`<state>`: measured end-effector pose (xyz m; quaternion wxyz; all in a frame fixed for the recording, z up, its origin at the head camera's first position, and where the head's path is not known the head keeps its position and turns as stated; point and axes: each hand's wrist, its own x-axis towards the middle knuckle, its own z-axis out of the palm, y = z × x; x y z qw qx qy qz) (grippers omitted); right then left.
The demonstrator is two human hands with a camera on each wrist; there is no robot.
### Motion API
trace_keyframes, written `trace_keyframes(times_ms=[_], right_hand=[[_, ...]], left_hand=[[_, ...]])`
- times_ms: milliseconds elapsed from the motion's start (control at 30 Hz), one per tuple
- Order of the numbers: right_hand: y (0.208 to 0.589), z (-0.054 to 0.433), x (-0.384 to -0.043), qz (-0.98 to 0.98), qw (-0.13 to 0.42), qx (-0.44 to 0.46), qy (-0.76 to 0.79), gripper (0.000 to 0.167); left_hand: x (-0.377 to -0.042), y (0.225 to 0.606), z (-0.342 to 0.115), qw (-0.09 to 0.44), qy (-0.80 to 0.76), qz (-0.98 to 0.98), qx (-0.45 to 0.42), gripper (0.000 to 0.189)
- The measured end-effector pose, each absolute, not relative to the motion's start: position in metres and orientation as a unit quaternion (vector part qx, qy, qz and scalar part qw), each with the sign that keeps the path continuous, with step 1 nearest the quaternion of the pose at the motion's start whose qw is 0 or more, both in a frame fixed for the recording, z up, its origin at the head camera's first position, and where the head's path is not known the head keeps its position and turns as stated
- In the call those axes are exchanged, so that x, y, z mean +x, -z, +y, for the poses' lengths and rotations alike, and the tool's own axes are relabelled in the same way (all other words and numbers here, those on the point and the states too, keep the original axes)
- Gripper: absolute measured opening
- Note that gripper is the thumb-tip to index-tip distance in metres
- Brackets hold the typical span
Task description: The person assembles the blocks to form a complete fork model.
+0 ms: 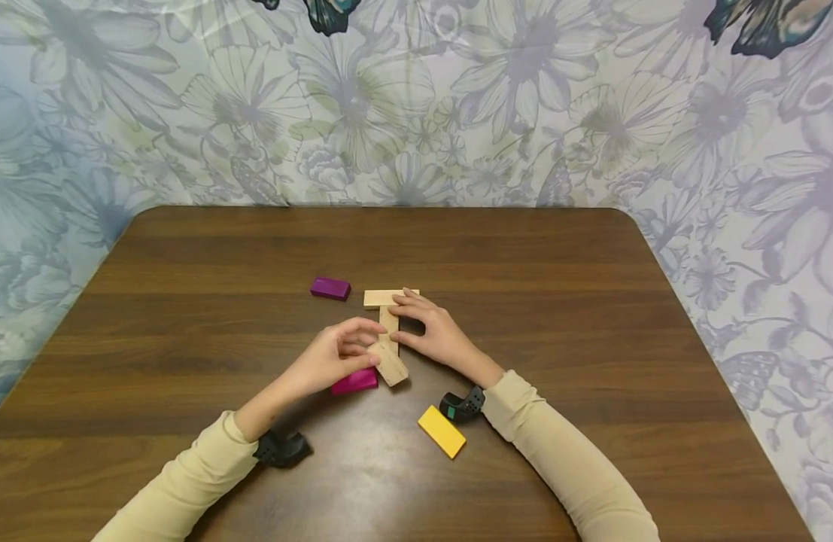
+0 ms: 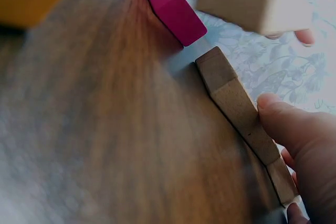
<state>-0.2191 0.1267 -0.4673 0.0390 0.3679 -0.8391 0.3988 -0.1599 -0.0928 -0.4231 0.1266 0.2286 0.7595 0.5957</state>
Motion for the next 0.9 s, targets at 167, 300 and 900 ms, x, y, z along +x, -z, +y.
trace_keyframes(times_ms=[167,300,900], right_hand=[[0.4661,0.1265,-0.2193,-0.839,0.035,0.364,-0.403,0.044],[0.4653,0.1264,-0.2196,-0.837,0.039,0.365,-0.406,0.044],[0.462,0.1265,-0.2196,-0.84,0.045,0.363,-0.4,0.044]], left_hand=[[-0.1577,0.4265,-0.0889,0.124,-0.577,0.774,0.231,0.024],[-0.1572,0.4262,-0.0873,0.118,-0.552,0.788,0.246,0.017],[-0.1515,0.4306,-0.089,0.007,-0.407,0.861,0.304,0.021]])
